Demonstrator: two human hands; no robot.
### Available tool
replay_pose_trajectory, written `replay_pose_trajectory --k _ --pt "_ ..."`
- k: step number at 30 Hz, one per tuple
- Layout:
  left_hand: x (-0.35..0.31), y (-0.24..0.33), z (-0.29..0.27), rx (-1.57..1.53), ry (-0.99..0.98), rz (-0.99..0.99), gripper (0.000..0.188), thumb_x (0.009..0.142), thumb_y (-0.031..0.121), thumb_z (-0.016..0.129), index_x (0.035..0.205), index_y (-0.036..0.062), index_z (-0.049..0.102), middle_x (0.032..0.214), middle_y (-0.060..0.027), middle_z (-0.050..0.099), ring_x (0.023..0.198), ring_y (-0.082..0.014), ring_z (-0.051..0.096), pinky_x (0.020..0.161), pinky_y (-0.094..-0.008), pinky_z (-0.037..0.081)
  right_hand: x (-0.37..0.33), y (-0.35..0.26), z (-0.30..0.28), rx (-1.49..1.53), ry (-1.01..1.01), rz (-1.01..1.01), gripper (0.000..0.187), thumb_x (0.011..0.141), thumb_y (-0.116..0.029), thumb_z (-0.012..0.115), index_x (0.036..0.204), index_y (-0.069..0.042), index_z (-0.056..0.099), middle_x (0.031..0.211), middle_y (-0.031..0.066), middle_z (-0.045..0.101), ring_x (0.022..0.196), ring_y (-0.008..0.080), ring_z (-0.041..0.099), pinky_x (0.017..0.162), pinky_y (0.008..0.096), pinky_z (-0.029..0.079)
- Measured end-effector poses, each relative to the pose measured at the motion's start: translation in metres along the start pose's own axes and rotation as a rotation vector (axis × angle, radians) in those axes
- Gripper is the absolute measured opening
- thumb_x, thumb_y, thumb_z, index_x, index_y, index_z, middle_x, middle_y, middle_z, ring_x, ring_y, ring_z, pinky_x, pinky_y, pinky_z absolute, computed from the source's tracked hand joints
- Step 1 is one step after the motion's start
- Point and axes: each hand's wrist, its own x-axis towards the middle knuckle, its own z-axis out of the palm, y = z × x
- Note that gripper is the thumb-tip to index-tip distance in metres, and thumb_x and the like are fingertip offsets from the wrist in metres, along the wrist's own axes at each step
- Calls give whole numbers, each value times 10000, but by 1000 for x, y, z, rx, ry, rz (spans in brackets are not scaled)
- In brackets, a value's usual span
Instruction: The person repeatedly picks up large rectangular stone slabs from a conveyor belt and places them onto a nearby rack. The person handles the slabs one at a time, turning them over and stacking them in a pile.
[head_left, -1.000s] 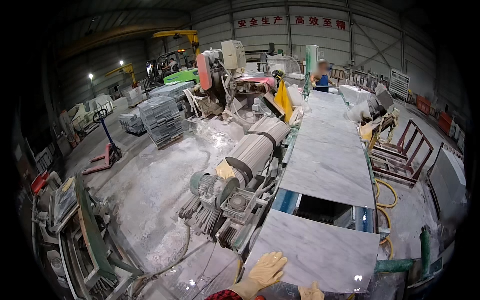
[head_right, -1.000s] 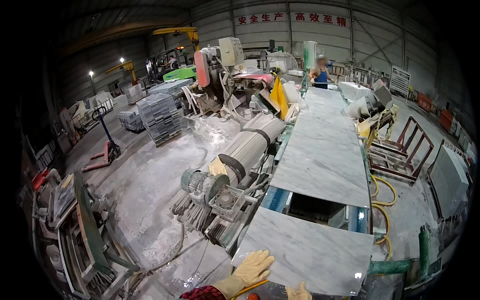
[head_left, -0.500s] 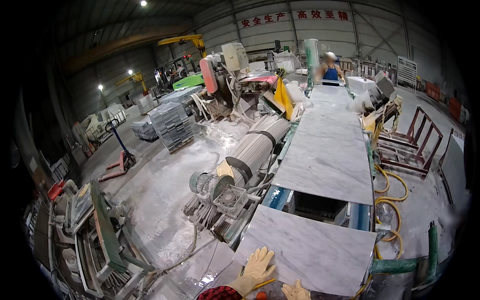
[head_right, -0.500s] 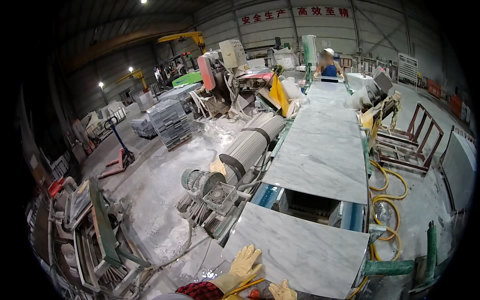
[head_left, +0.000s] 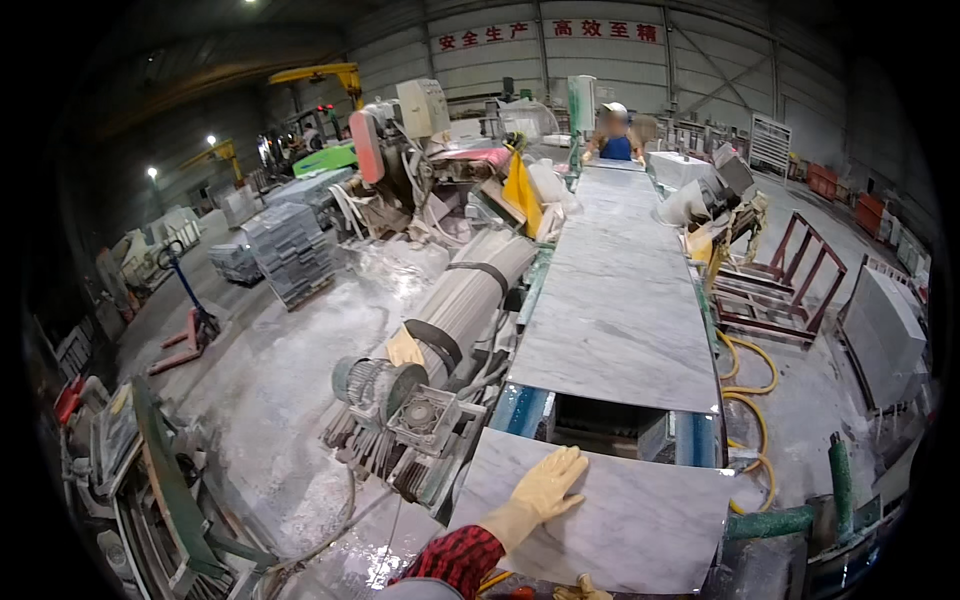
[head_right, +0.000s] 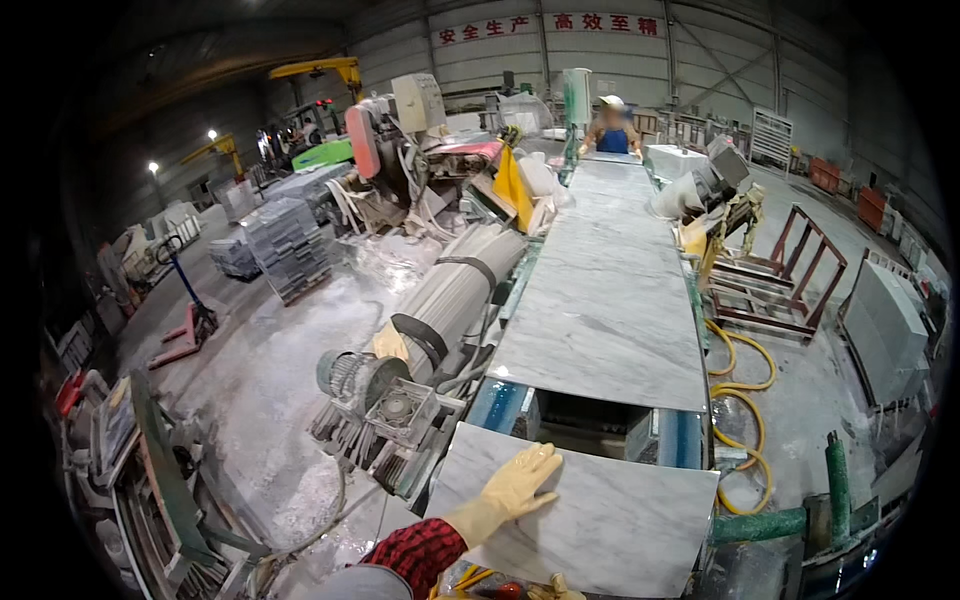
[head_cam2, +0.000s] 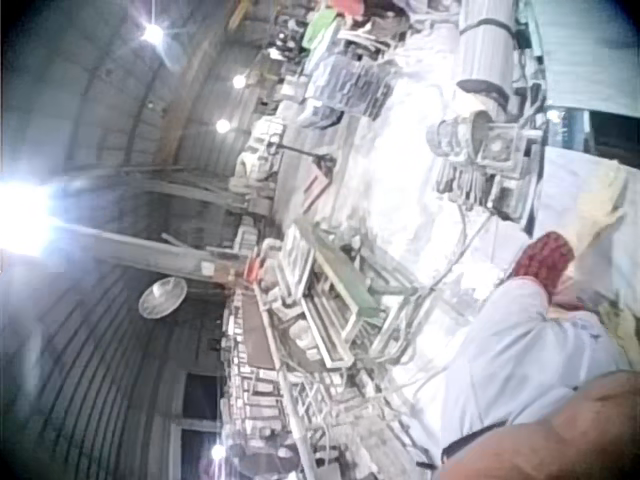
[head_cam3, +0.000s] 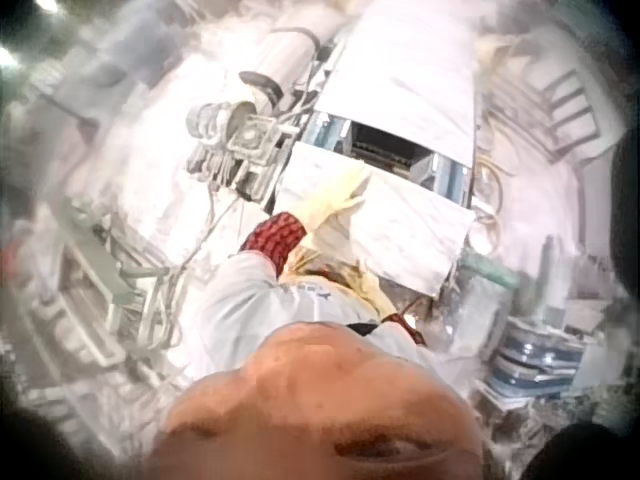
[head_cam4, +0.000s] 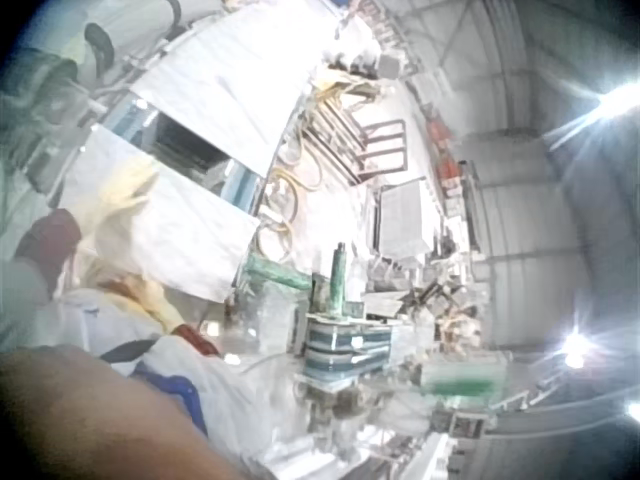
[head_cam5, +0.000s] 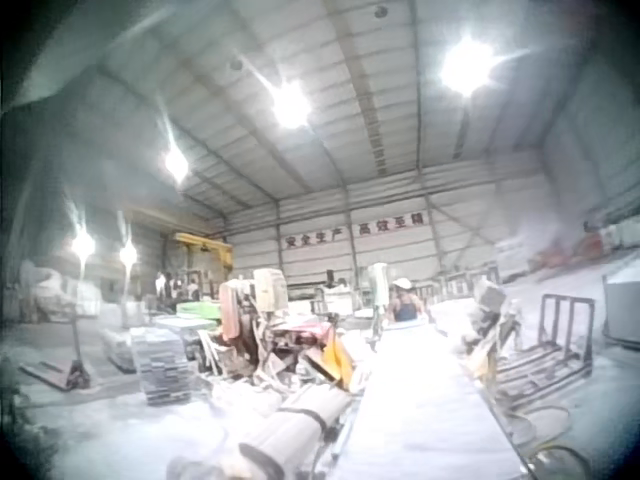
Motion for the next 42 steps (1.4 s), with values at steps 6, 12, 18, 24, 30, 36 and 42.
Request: replay_pose_trajectory --k 6,12,18,24,30,36,42 --pt "83 -44 -14 -57 -592 -160 589 969 552 699 1368 121 652 1328 -170 729 1253 -375 676 1066 -523 527 -30 -38 -21 392 159 177 616 1052 -504 682 1571 -196 564 1176 127 815 1069 328 777 986 432 578" --pt "110 -60 8 -86 -783 -246 582 940 673 683 1222 175 788 1247 -100 784 1230 -342 718 970 -507 578 -28 -50 -28 704 40 379 596 1045 -511 667 1516 -148 620 1176 154 810 1058 316 768 974 446 582" --pt "108 -56 20 -15 -802 -270 848 878 856 616 1384 187 739 1402 -100 734 1330 -344 674 1059 -536 551 -30 -22 -2 908 212 282 453 1145 -392 573 1438 -49 538 1026 78 772 885 238 744 745 400 584" --pt "97 -65 -3 -42 -594 -37 905 888 727 702 1441 12 672 1443 -242 685 1370 -384 631 1165 -467 488 7 -50 23 1514 366 71 499 1073 -415 706 1344 3 718 1164 97 800 1010 197 742 874 338 581" --pt "67 -42 -80 -102 -395 115 515 984 509 728 1118 12 750 1054 -256 755 1013 -480 688 903 -525 542 -24 -96 -17 1461 395 442 516 1012 -497 778 1210 -22 811 1121 78 806 995 150 741 886 288 579" --pt "58 36 -140 -200 -384 -114 454 929 413 863 1054 -14 776 842 -206 737 747 -306 660 738 -450 536 -61 -85 -50 1194 664 202 613 969 -548 780 1270 -14 783 1237 121 781 1132 175 714 980 325 541" --pt "83 122 -138 -422 -237 -225 515 967 441 820 1200 -17 780 1034 -195 781 925 -291 692 881 -425 549 -146 -69 -138 1277 947 314 730 902 -396 884 1486 -24 655 1418 137 713 1252 302 662 1062 394 514"
